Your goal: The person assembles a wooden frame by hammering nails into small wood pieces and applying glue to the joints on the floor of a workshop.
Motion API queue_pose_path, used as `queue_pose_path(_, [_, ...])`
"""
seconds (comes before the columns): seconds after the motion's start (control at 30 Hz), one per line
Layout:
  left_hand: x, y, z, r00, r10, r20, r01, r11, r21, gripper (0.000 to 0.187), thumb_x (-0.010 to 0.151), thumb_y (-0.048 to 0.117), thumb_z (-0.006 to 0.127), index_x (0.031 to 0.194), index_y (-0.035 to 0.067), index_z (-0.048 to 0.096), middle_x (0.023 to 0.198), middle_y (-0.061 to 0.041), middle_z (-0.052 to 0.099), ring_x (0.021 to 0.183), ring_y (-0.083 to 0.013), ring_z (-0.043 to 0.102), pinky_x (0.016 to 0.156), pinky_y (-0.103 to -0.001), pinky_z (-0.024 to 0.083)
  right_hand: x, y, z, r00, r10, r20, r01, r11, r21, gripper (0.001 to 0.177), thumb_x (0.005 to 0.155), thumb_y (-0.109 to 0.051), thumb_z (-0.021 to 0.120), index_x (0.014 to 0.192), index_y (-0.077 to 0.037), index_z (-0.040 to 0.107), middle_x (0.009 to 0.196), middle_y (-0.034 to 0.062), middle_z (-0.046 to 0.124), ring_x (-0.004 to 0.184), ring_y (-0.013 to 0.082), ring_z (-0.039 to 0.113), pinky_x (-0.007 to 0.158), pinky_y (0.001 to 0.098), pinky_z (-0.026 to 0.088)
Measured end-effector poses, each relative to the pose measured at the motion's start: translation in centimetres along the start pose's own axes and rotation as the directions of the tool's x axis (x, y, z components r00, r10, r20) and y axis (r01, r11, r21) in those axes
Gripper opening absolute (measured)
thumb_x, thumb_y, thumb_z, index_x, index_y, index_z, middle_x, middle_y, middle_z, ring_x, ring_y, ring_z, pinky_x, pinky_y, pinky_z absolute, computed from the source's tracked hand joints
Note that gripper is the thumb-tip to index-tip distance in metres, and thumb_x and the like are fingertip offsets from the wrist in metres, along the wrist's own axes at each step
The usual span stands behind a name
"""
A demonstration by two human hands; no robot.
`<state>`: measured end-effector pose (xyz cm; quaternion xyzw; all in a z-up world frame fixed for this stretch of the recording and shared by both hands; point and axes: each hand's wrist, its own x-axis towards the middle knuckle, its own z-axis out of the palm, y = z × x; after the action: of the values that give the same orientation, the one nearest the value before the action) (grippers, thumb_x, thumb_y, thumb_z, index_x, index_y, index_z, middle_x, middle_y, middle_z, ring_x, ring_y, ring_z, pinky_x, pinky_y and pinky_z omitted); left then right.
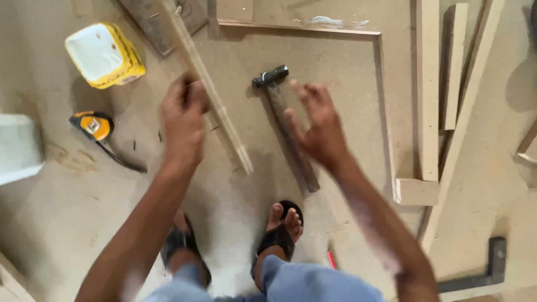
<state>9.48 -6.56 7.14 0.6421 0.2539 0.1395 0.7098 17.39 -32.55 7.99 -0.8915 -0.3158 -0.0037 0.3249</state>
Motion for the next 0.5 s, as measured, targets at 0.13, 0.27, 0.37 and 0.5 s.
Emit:
queue_pose_path(0.13, [1.0,0.0,8.7,0.997,-0.061,0.055,0.071,0.975,-0.209,0.032,0.1,0.022,0.07,0.119,0.001,0.056,0.107,-0.004,0.064,0.096,-0.0136,0.066,0.08,-0.032,0.064,-1.3,-4.3,-2.9,0.975,-0.17,-0.143,0.154,0.981,-0.116,0.061,0.096,-0.021,0.078,0.148,-0.005,0.051,0.138,0.0198,0.051,0.12,0.0361,0.054,0.104,0.0484,0.048])
queue_pose_path(0.27, [1.0,2.3,14.9,0.975,-0.177,0.132,0.212,0.92,-0.331,0.04,0.093,0.022,0.074,0.115,-0.001,0.05,0.109,-0.01,0.062,0.098,-0.0187,0.068,0.082,-0.039,0.069,-0.1,-4.2,-6.3,0.972,-0.14,-0.19,0.05,0.908,-0.415,0.07,0.088,-0.024,0.081,0.148,-0.003,0.052,0.132,0.0174,0.051,0.118,0.0354,0.052,0.098,0.0493,0.042])
queue_pose_path(0.37, [1.3,3.3,18.6,0.939,-0.228,0.256,0.317,0.861,-0.398,0.045,0.092,0.025,0.075,0.116,-0.005,0.052,0.109,-0.015,0.064,0.1,-0.0231,0.069,0.081,-0.039,0.068,0.9,-2.0,-7.5,0.969,-0.132,-0.21,-0.003,0.839,-0.544,0.063,0.092,-0.018,0.079,0.148,-0.005,0.054,0.129,0.0143,0.053,0.115,0.0323,0.053,0.096,0.0476,0.042])
queue_pose_path(0.5, [1.4,2.4,21.3,0.902,-0.321,0.29,0.42,0.806,-0.417,0.046,0.087,0.023,0.077,0.117,0.0,0.05,0.11,-0.012,0.063,0.102,-0.0211,0.069,0.082,-0.04,0.069,1.6,1.6,-8.4,0.971,-0.144,-0.192,-0.006,0.784,-0.62,0.047,0.103,-0.007,0.073,0.148,-0.006,0.058,0.124,0.0135,0.057,0.111,0.029,0.054,0.094,0.046,0.043])
